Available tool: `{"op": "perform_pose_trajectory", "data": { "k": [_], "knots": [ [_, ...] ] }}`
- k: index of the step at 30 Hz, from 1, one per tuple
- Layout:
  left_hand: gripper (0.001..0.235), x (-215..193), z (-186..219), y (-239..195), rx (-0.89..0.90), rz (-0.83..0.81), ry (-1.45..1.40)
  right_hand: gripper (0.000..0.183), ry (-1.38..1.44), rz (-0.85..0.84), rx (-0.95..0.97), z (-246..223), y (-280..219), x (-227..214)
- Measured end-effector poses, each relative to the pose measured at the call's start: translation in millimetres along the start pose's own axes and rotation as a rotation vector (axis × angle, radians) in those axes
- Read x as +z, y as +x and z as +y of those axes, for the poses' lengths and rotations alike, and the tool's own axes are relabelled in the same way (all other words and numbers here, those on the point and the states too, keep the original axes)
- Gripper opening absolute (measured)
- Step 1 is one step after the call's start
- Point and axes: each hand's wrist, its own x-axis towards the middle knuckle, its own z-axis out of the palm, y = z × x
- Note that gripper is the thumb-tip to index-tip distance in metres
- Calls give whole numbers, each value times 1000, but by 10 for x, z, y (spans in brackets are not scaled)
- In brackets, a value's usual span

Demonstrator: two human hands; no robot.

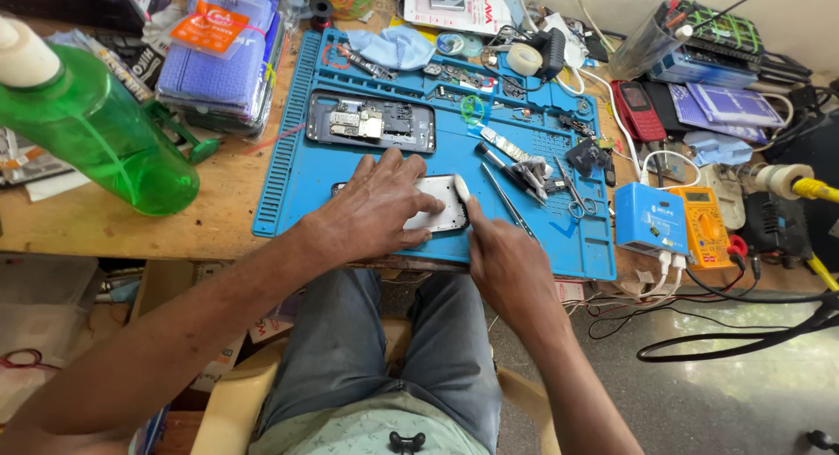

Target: The person cleans the back of a disassembled smartphone using a toothbrush and a spray bottle. They repeatedly scrub the surface and edges of the phone's back cover while seated at a workbench.

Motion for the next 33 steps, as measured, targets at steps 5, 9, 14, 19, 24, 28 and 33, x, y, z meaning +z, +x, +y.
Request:
{"op": "perform_pose_trajectory", "data": {
  "k": [5,9,14,19,24,28,33],
  "knots": [
    [35,89,-65,-23,-4,10,19,49,18,3,-43,105,-363,-14],
    [35,16,-25,2,9,1,8,44,41,55,-37,153,58,137],
    [38,34,-8,-42,-17,-8,6,45,17,59,-78,149,-209,106],
    [36,86,-66,-38,2,5,29,44,64,23,-27,222,-415,108],
    [36,59,-33,-37,7,25,-3,44,30,48,-74,131,91,79],
    [38,104,-68,-30,-14,-5,-6,44,22,-8,-38,-45,-231,-120],
    [36,149,-78,-88,38,78,-12,45,26,-9,-27,89,-444,-41]
  ]
}}
